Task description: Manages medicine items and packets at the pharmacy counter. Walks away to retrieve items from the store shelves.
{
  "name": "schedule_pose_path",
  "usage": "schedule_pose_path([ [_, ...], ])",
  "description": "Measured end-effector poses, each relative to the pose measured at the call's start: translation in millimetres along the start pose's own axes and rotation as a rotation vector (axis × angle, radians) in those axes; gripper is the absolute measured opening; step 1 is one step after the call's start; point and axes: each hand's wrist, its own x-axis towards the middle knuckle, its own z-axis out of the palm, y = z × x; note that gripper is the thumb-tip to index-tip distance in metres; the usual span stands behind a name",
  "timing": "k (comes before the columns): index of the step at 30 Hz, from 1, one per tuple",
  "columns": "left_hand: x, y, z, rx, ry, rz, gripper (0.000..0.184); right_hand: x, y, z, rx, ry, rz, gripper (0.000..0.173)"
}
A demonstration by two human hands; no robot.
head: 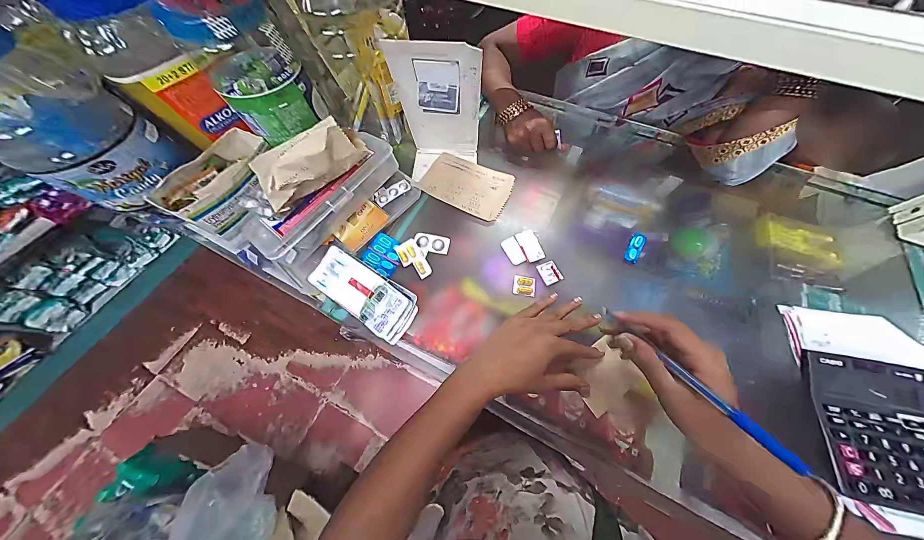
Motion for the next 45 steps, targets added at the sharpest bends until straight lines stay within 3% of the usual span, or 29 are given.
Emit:
schedule_pose_path([
  [4,-1.2,-1.8,3.9,0.072,0.054,0.058,0.036,62.3,14.0,24.2,-0.265,-0.229,-0.296,0.026],
  [9,-2.9,-0.5,1.7,0.101,-0.054,-0.052,0.047,100.3,25.3,53.2,-0.365,-0.507,-0.214,0.018],
  [14,-2.0,0.1,-1.2,0.008,-0.035,0.03,0.032,76.5,32.2,19.0,-0.333,-0.404,-0.185,0.016],
  [17,0.7,-4.0,1.7,-0.016,-0.031,0.087,0.035,68.0,48.9,-4.9,-0.367,-0.332,-0.129,0.012],
  [23,0.0,-4.8,2.4,0.001,-0.005,0.098,0.033,67.2,44.5,6.6,-0.356,-0.259,-0.2,0.015],
  [27,-0.7,-6.0,4.7,0.027,0.03,0.108,0.031,71.5,43.7,18.7,-0.346,-0.325,-0.253,0.014],
  [31,-1.6,-6.3,5.9,0.043,0.026,0.108,0.032,87.8,32.7,18.5,-0.417,-0.538,-0.156,0.019],
  [35,-2.5,-6.0,5.8,0.042,0.036,0.093,0.032,100.4,18.1,21.0,-0.42,-0.628,-0.084,0.019],
  [40,-2.2,-6.4,5.7,0.024,0.011,0.088,0.035,107.4,31.9,8.0,-0.263,-0.336,-0.164,0.029],
  [45,-1.3,-6.0,5.2,-0.023,0.035,0.108,0.035,100.1,45.4,-32.2,-0.388,-0.166,0.004,0.029],
])
